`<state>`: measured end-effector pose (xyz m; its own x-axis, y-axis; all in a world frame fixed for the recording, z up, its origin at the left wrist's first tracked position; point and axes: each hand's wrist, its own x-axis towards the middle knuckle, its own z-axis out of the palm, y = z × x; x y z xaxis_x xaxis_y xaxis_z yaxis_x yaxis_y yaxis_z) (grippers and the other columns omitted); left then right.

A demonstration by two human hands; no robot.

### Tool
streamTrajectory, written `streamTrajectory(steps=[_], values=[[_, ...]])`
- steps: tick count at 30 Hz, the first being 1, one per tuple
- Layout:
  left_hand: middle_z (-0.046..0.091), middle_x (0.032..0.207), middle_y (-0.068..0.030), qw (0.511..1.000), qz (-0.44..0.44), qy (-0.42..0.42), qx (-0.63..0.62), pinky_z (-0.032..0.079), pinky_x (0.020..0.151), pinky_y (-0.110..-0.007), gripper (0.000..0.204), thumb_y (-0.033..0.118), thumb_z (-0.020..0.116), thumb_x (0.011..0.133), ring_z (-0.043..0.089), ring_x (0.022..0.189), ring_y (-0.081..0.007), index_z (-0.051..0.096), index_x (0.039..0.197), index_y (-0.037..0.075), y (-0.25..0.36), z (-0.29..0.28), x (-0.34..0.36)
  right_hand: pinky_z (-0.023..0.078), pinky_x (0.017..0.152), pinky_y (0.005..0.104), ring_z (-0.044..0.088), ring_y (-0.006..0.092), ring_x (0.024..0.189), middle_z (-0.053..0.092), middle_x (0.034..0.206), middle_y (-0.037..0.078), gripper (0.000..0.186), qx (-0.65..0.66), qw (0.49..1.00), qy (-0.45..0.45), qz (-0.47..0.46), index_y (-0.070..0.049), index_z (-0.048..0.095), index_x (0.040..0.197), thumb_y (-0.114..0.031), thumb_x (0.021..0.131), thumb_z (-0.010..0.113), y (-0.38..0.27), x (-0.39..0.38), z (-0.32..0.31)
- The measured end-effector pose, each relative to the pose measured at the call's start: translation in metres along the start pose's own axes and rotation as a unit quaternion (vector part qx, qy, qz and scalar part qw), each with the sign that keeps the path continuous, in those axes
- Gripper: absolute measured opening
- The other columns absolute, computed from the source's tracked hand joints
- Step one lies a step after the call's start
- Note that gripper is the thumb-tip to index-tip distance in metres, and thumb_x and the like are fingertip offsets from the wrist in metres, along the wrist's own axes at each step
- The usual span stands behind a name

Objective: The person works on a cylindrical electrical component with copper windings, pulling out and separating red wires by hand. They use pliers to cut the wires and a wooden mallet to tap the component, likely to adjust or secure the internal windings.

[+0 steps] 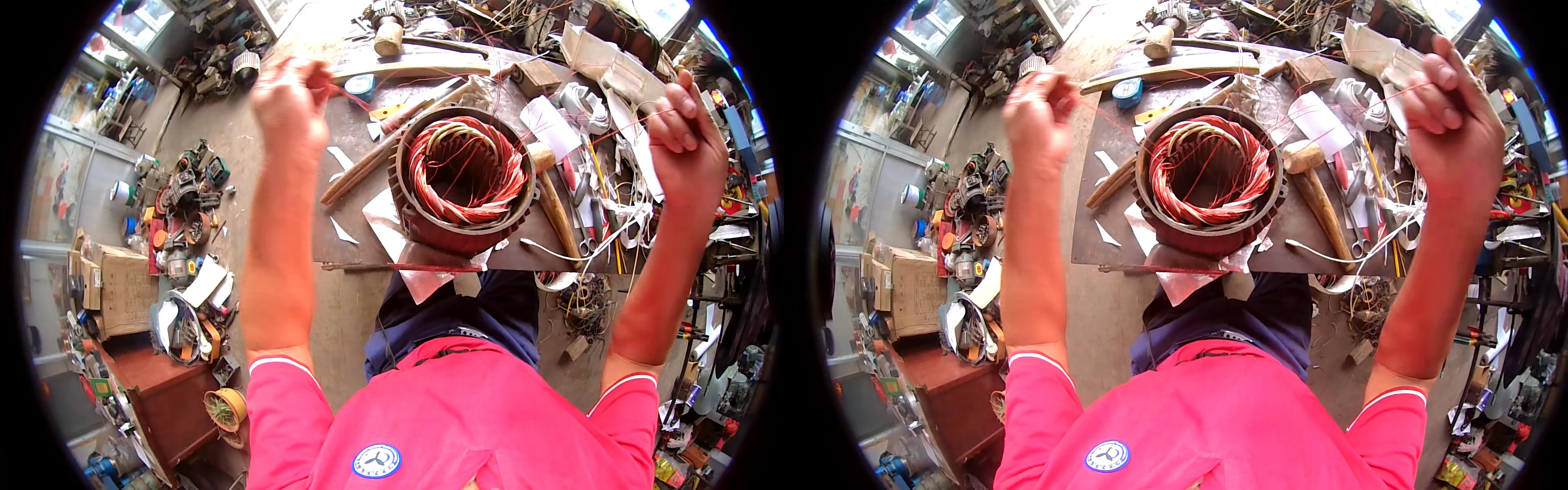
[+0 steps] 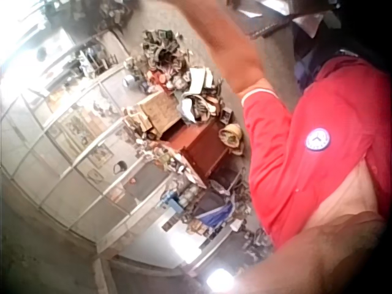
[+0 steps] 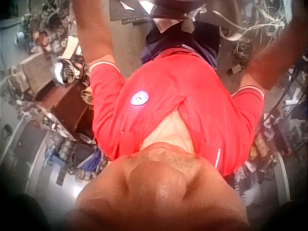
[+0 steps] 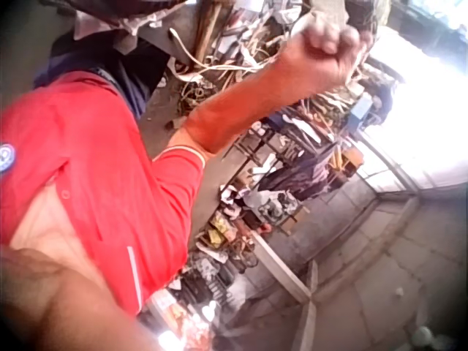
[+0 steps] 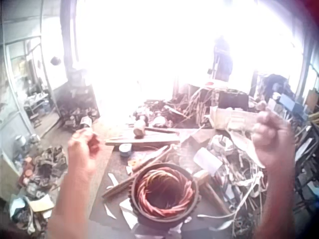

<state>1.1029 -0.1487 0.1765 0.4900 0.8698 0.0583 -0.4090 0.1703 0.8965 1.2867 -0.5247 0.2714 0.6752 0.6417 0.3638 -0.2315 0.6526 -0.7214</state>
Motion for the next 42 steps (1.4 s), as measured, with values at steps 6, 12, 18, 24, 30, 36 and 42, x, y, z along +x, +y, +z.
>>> streamTrajectory(steps=[6, 12, 18, 24, 30, 36, 42], values=[[0.068, 0.094, -0.0075, 0.972, 0.202, 0.073, 0.098, 0.051, 0.073, -0.03, 0.015, 0.012, 0.065, 0.095, 0.064, 0.084, -0.015, 0.061, 0.107, 0.005, 0.034, -0.038, -0.028, 0.052, 0.085, 0.0372, 0.064, 0.0311, 0.107, 0.062, 0.121, 0.024, 0.028, -0.323, 0.866, 0.214, -0.317, 0.011, 0.053, 0.123, -0.007, 0.101, 0.049, -0.047, -0.021, -0.021], [0.062, 0.08, -0.0072, 0.861, 0.291, -0.213, 0.359, 0.048, 0.069, -0.033, 0.007, 0.007, 0.073, 0.084, 0.059, 0.074, -0.0195, 0.071, 0.089, 0.003, -0.008, -0.016, -0.133, 0.052, 0.092, 0.0444, 0.063, 0.0355, 0.105, 0.061, 0.12, 0.026, 0.027, -0.498, 0.785, -0.12, -0.348, 0.007, 0.059, 0.116, -0.007, 0.093, 0.056, 0.088, -0.066, 0.094], [0.06, 0.079, -0.0059, 0.809, 0.265, -0.265, 0.453, 0.049, 0.07, -0.03, 0.007, 0.007, 0.068, 0.089, 0.06, 0.075, -0.0159, 0.068, 0.091, 0.0, -0.026, 0.001, -0.129, 0.05, 0.09, 0.0414, 0.064, 0.0307, 0.099, 0.067, 0.102, 0.012, 0.024, -0.752, 0.592, -0.193, -0.215, -0.004, 0.066, 0.099, -0.014, 0.078, 0.068, 0.18, -0.035, 0.072], [0.065, 0.075, -0.0009, 0.891, 0.014, -0.285, 0.354, 0.048, 0.061, -0.023, 0.012, 0.009, 0.065, 0.093, 0.057, 0.068, -0.0048, 0.065, 0.088, -0.003, -0.018, 0.003, -0.119, 0.049, 0.078, 0.0413, 0.065, 0.0271, 0.086, 0.064, 0.08, 0.008, 0.011, -0.756, 0.593, -0.22, -0.166, -0.008, 0.061, 0.083, -0.016, 0.079, 0.066, 0.169, -0.046, 0.073], [0.064, 0.073, -0.0021, 0.823, 0.052, -0.332, 0.458, 0.047, 0.061, -0.025, 0.015, 0.009, 0.066, 0.09, 0.055, 0.069, -0.0064, 0.065, 0.082, -0.003, 0.001, -0.001, -0.102, 0.048, 0.073, 0.0406, 0.062, 0.026, 0.078, 0.06, 0.079, 0.008, 0.013, -0.749, 0.605, -0.212, -0.165, -0.008, 0.059, 0.089, -0.018, 0.082, 0.064, 0.189, -0.064, 0.081], [0.061, 0.066, -0.004, 0.716, 0.046, -0.426, 0.552, 0.046, 0.059, -0.031, 0.02, 0.015, 0.067, 0.082, 0.053, 0.064, -0.0097, 0.064, 0.077, -0.004, 0.025, 0.021, -0.078, 0.051, 0.066, 0.0409, 0.065, 0.0282, 0.073, 0.061, 0.074, 0.012, 0.012, -0.695, 0.678, -0.198, -0.134, -0.004, 0.065, 0.088, -0.016, 0.087, 0.064, 0.181, -0.058, 0.084], [0.056, 0.065, 0.0005, 0.698, -0.113, -0.457, 0.539, 0.041, 0.055, -0.029, 0.013, 0.015, 0.067, 0.076, 0.049, 0.062, -0.0088, 0.066, 0.072, 0.002, 0.031, 0.032, -0.061, 0.048, 0.057, 0.0327, 0.059, 0.0192, 0.059, 0.06, 0.068, 0.009, 0.013, -0.612, 0.748, -0.256, 0.029, -0.001, 0.062, 0.084, -0.011, 0.092, 0.064, 0.147, -0.05, 0.11]])
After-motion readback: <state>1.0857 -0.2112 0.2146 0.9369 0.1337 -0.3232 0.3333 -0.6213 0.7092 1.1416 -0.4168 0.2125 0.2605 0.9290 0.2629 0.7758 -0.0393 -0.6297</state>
